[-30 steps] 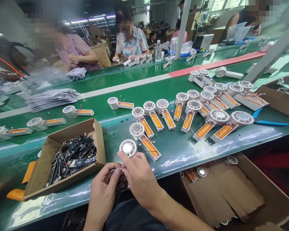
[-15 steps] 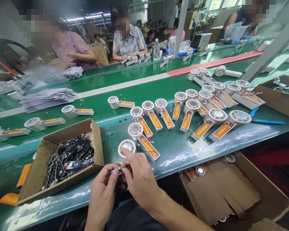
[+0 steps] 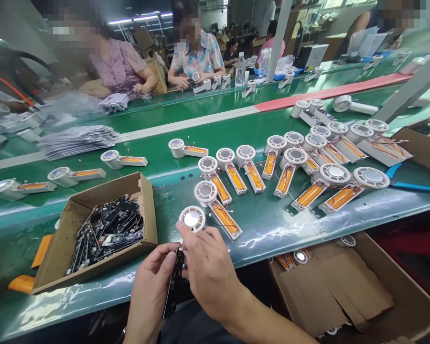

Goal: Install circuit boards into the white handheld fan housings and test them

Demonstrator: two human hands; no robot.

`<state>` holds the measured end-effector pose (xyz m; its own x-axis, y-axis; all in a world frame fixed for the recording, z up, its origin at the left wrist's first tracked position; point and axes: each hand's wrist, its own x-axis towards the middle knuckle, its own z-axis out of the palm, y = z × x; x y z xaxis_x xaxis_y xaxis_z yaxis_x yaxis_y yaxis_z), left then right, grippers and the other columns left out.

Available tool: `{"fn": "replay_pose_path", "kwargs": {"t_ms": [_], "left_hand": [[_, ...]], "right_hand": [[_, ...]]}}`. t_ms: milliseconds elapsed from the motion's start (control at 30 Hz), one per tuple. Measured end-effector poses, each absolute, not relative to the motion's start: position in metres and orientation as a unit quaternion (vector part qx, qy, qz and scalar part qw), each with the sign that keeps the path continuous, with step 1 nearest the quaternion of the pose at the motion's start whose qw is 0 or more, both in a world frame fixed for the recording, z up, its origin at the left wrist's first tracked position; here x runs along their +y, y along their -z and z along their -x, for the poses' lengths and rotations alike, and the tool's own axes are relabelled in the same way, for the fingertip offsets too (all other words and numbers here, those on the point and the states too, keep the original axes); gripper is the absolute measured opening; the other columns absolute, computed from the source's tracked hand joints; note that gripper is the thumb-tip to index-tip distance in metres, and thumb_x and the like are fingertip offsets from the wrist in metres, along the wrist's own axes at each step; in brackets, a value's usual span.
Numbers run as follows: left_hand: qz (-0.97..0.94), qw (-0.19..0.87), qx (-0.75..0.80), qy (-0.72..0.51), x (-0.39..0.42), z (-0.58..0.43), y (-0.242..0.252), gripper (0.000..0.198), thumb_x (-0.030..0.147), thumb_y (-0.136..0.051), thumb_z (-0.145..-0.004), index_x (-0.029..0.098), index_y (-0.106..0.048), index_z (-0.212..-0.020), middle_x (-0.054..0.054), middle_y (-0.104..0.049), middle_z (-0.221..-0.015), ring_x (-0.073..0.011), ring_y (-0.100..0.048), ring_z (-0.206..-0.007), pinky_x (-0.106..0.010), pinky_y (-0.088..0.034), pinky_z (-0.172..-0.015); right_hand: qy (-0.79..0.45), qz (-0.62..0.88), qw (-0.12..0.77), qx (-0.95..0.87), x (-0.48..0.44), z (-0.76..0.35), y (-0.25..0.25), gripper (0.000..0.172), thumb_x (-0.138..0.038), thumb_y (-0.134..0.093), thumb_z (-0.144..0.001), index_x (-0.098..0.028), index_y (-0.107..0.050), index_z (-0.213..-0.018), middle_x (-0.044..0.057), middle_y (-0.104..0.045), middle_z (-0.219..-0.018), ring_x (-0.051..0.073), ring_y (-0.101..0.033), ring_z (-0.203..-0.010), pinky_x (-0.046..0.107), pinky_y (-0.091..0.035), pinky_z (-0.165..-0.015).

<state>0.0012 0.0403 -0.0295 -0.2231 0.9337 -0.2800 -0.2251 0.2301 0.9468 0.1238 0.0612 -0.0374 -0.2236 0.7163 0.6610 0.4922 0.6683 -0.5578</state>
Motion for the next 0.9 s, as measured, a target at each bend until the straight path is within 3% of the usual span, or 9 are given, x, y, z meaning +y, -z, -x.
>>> {"fn": "replay_pose_path", "kwargs": {"t_ms": [367, 900], "left_hand": [[-0.299, 0.502, 0.594, -0.553, 0.04, -0.002, 0.03, 0.033, 0.043, -0.084, -0.059, 0.016, -0.075, -0.076, -0.004, -0.073, -0.069, -0.0166, -0.066, -0.059, -0.024, -0.056, -0.054], [-0.363, 0.416, 0.591, -0.588, 0.039, -0.007, 0.042, 0.023, 0.038, -0.082, -0.063, 0.018, -0.076, -0.071, -0.006, -0.071, -0.085, -0.0179, -0.067, -0.07, -0.025, -0.057, -0.057]], "right_hand": [[-0.115, 0.368, 0.462, -0.799, 0.065, -0.129, 0.033, 0.056, -0.006, -0.038, -0.096, -0.018, -0.025, -0.149, 0.003, -0.067, -0.079, 0.019, -0.058, -0.068, 0.033, -0.049, -0.065], [-0.144, 0.365, 0.431, -0.812, 0.069, -0.133, 0.032, 0.061, -0.003, -0.035, -0.093, -0.015, -0.021, -0.151, 0.007, -0.066, -0.086, 0.022, -0.058, -0.075, 0.037, -0.055, -0.07]]}}
